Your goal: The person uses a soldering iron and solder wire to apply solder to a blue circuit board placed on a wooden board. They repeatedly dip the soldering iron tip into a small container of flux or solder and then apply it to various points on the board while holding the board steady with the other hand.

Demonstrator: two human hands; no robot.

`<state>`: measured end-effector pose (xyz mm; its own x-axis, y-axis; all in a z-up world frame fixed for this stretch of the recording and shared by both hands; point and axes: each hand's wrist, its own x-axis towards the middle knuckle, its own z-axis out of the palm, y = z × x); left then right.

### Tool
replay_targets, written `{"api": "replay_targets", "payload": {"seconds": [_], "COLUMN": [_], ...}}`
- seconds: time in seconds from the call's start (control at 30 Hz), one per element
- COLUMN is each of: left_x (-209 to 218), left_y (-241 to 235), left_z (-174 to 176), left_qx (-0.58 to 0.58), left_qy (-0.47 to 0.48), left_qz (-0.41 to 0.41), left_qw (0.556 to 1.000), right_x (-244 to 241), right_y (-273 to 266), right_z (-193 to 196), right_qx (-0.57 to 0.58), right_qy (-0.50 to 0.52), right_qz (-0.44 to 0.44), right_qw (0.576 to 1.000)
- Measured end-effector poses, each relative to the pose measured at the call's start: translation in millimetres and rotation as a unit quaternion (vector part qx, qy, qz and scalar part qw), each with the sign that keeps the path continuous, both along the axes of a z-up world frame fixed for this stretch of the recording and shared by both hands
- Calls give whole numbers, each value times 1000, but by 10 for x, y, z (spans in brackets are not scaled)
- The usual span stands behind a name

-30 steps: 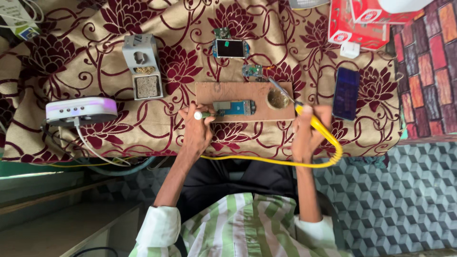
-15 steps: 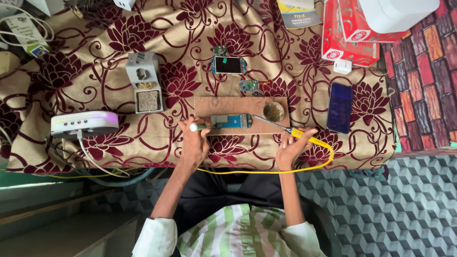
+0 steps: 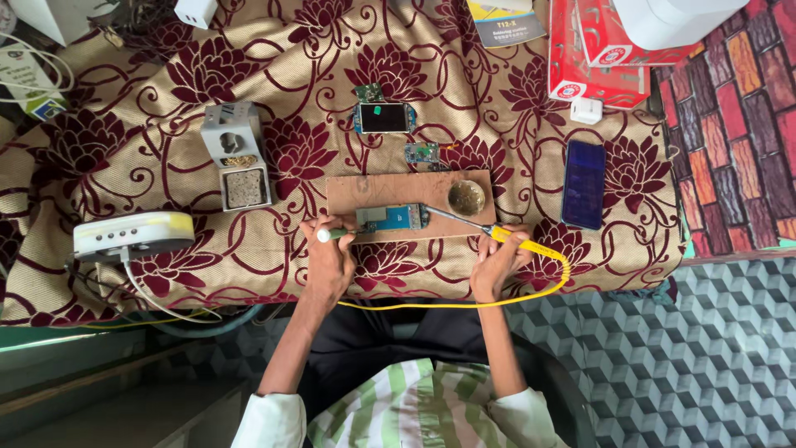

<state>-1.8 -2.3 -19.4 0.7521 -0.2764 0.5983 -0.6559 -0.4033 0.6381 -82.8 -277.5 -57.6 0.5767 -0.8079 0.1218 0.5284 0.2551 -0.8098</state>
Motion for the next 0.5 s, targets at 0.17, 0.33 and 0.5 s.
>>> {"api": "replay_targets", "payload": {"seconds": [0.17,0.33,0.5], "left_x": [15,5,0], "left_y": [-1,7,9], "left_z": [-17,5,59], "left_qx": [0,3,15], "left_qy": [-4,-7,3], "left_qz": [0,2,4], "left_qw": [1000,1000,1000], "right_x": [2,19,15], "right_y": [75,122,113], "right_z": [86,237,437], "right_qx": [-78,-69,-127], "right_qy": [9,79,152], "right_qz": [-14,-33,-33], "right_qw": [997,994,980]}}
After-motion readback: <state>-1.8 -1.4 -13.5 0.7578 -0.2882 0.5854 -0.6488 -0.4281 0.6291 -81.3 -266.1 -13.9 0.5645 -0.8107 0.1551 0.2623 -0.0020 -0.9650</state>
